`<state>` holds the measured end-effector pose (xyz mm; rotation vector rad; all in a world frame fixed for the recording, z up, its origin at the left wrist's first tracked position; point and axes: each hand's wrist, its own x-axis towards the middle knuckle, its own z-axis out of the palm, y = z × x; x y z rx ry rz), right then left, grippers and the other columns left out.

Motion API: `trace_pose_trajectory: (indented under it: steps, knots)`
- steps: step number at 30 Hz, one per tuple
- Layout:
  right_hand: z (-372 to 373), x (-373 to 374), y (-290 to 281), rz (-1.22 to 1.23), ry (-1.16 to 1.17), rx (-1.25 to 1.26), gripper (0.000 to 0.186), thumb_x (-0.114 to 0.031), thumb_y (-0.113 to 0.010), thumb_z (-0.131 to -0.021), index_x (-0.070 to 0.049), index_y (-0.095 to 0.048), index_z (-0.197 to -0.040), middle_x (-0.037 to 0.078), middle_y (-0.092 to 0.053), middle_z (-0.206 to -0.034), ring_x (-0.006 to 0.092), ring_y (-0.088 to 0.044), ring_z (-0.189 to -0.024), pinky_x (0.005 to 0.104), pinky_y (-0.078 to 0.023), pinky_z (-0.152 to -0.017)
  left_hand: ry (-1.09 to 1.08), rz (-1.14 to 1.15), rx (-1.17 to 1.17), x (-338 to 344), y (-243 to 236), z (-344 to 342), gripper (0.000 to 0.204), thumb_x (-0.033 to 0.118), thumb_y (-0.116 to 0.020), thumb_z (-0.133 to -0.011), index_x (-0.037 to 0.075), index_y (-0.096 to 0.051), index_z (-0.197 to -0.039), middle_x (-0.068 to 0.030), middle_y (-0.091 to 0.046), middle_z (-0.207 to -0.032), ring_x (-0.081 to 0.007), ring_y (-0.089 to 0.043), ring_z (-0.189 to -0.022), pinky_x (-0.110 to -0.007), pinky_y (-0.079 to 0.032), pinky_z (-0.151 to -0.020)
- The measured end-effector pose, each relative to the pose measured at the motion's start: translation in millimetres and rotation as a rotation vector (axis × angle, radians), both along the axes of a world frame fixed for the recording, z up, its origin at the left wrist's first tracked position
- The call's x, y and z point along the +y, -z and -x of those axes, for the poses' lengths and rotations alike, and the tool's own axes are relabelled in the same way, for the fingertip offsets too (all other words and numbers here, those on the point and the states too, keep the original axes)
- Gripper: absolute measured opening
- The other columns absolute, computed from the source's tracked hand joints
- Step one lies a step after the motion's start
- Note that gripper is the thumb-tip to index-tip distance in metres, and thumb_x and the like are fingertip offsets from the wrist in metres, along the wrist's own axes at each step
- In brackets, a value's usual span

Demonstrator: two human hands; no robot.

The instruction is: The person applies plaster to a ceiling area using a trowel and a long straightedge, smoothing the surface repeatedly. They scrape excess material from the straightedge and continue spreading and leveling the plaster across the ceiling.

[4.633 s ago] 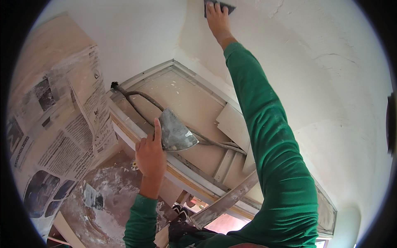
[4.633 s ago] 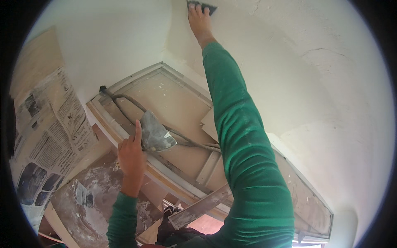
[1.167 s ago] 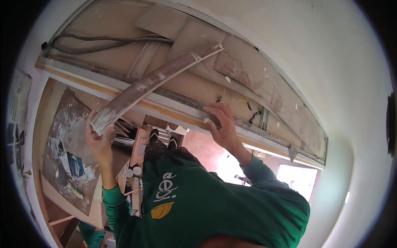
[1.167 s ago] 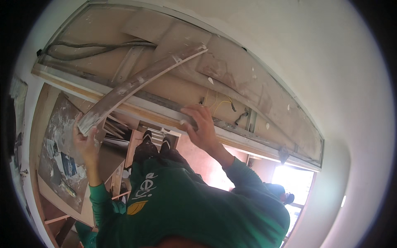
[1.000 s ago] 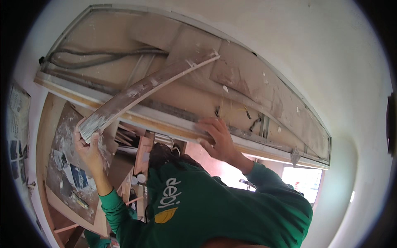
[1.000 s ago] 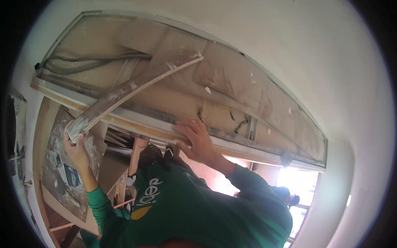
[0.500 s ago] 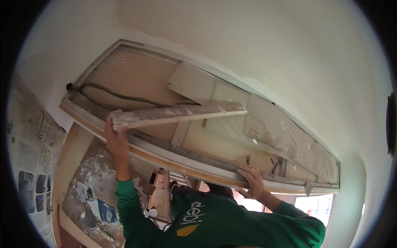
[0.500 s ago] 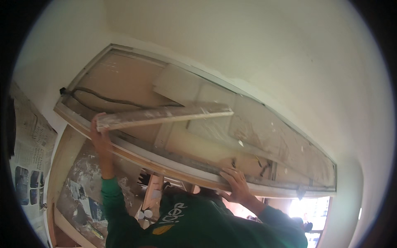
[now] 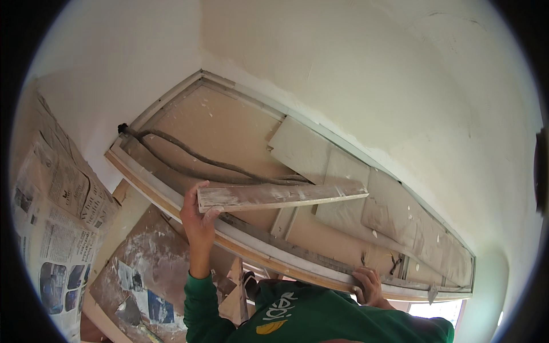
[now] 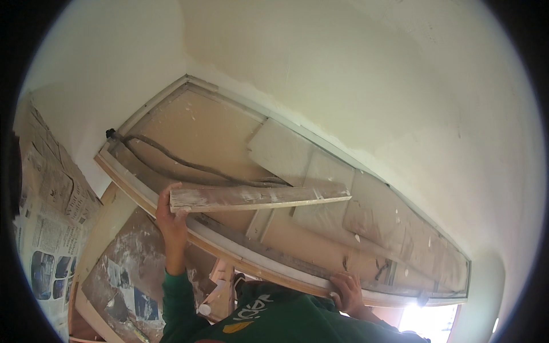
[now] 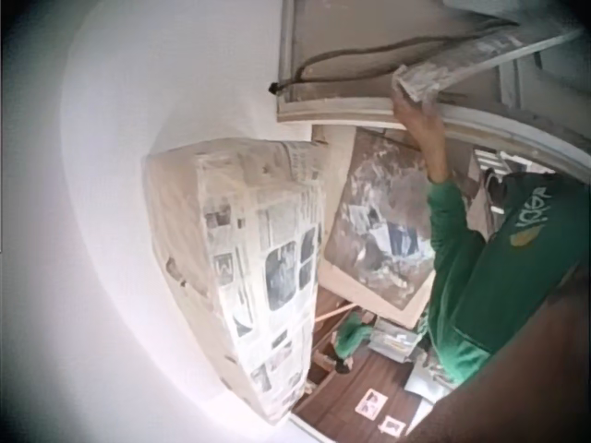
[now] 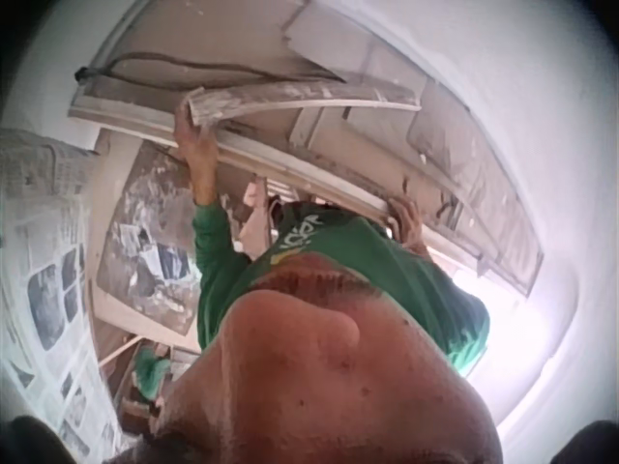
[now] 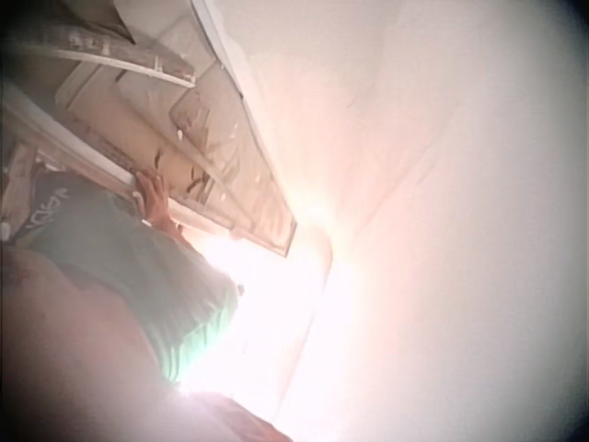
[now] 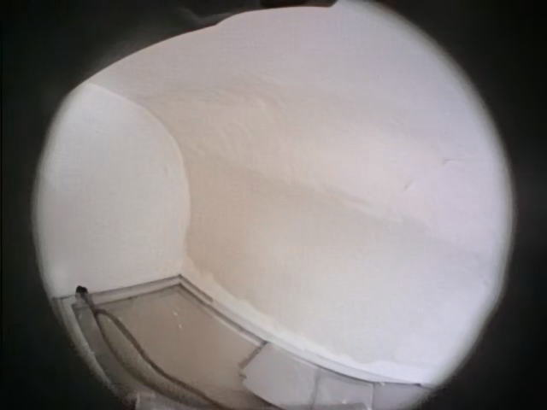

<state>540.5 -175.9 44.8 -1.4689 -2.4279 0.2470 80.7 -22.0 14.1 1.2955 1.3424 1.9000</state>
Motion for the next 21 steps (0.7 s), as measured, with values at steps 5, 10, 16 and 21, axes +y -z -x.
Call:
trace_pose_trajectory:
  steps: [5,10,16,21]
  knots:
    - [-2,0,-1,0.036,0.02,0.011,0.044,-0.015,-0.065,-0.073,-0.002,-0.059,-0.115,0.018,-0.057,-0.116,0.0379,-0.053,-0.109,0.0496,-0.043,-0.092,-0.029,0.009,0.028,1,-4,-3,0.056,0.031,-0.075,-0.078,0.001,-0.055,-0.121,-0.0061,-0.059,-0.103,-0.0156,-0.059,-0.094,-0.028,-0.047,-0.084]
    - [2,1,1,-0.053,0.048,0.053,0.041,-0.011,-0.065,-0.071,-0.001,-0.06,-0.111,0.017,-0.061,-0.109,0.0357,-0.057,-0.104,0.0465,-0.046,-0.089,-0.05,0.019,-0.015,0,-1,-6,0.051,0.019,-0.071,-0.075,0.001,-0.056,-0.12,-0.0062,-0.059,-0.109,-0.0154,-0.058,-0.097,-0.028,-0.046,-0.086]
    - [-7,-2,10,-0.055,0.038,0.114,0.043,-0.012,-0.067,-0.071,-0.002,-0.061,-0.111,0.016,-0.061,-0.111,0.0366,-0.057,-0.104,0.0482,-0.046,-0.09,-0.065,0.042,0.027,0,-6,-4,0.05,0.013,-0.067,-0.075,0.0,-0.056,-0.122,-0.0068,-0.059,-0.114,-0.0157,-0.057,-0.102,-0.028,-0.044,-0.091]
    - [-5,-1,8,-0.089,0.118,0.155,0.043,-0.008,-0.069,-0.071,-0.002,-0.06,-0.113,0.017,-0.061,-0.112,0.0369,-0.057,-0.105,0.0483,-0.046,-0.089,-0.087,0.002,0.078,6,-8,-11,0.048,0.016,-0.064,-0.078,-0.001,-0.055,-0.122,-0.008,-0.059,-0.116,-0.0165,-0.057,-0.102,-0.028,-0.044,-0.091]
